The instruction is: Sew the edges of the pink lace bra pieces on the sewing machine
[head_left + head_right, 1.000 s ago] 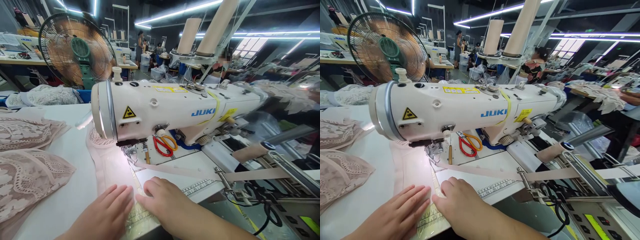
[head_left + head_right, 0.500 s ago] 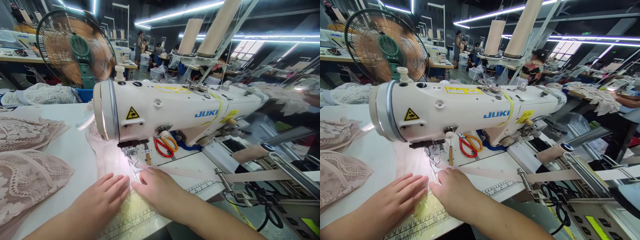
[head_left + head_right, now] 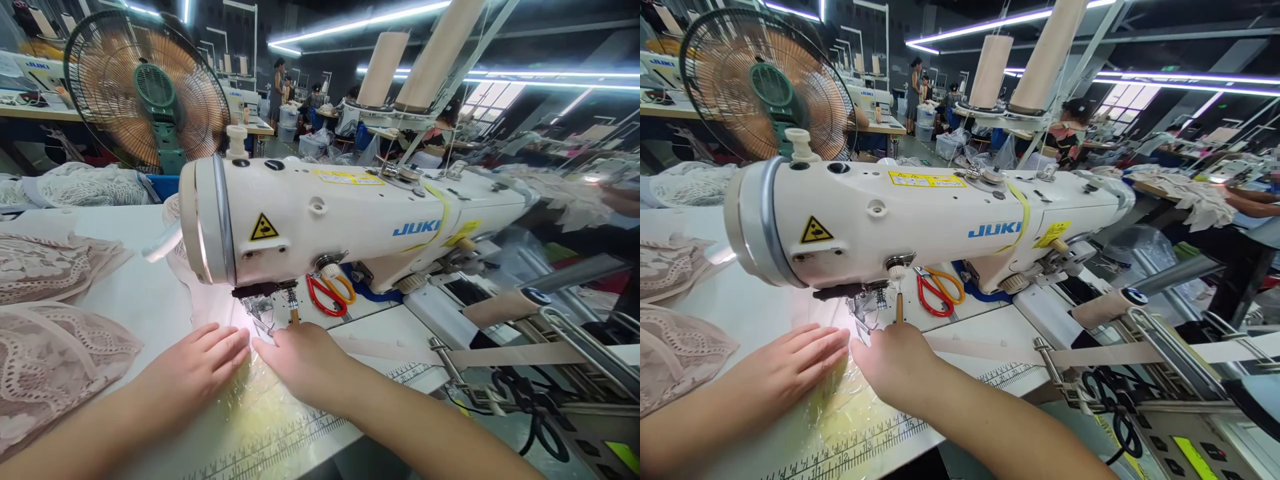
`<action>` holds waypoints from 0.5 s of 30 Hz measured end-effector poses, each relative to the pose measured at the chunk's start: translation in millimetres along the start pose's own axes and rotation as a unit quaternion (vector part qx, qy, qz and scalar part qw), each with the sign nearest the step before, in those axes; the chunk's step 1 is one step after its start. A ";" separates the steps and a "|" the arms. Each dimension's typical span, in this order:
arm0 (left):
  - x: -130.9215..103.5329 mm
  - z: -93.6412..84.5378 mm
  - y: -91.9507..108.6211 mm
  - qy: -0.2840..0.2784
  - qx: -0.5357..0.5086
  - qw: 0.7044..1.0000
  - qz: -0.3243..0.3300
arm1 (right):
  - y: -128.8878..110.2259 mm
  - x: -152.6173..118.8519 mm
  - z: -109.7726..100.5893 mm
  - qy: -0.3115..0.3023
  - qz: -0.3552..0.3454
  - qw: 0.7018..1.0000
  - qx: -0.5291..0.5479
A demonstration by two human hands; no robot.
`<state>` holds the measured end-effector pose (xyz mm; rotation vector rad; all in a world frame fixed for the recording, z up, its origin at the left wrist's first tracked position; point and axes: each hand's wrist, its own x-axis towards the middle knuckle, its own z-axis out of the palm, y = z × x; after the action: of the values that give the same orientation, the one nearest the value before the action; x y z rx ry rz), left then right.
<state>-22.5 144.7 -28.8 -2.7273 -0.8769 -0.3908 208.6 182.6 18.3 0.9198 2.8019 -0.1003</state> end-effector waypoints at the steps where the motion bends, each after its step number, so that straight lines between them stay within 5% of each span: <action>1: 1.8 -1.0 -1.8 0.003 0.011 1.000 0.006 | -1.0 1.5 -2.4 -0.011 0.009 1.000 -0.002; 15: 12.3 -4.9 -29.6 -0.034 0.052 0.998 0.005 | -24.1 32.8 -22.6 -0.154 0.151 0.976 0.039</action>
<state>-31.4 173.0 -15.7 -2.6616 -0.8746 -0.2457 164.8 185.0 33.9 1.2202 2.3637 -0.2842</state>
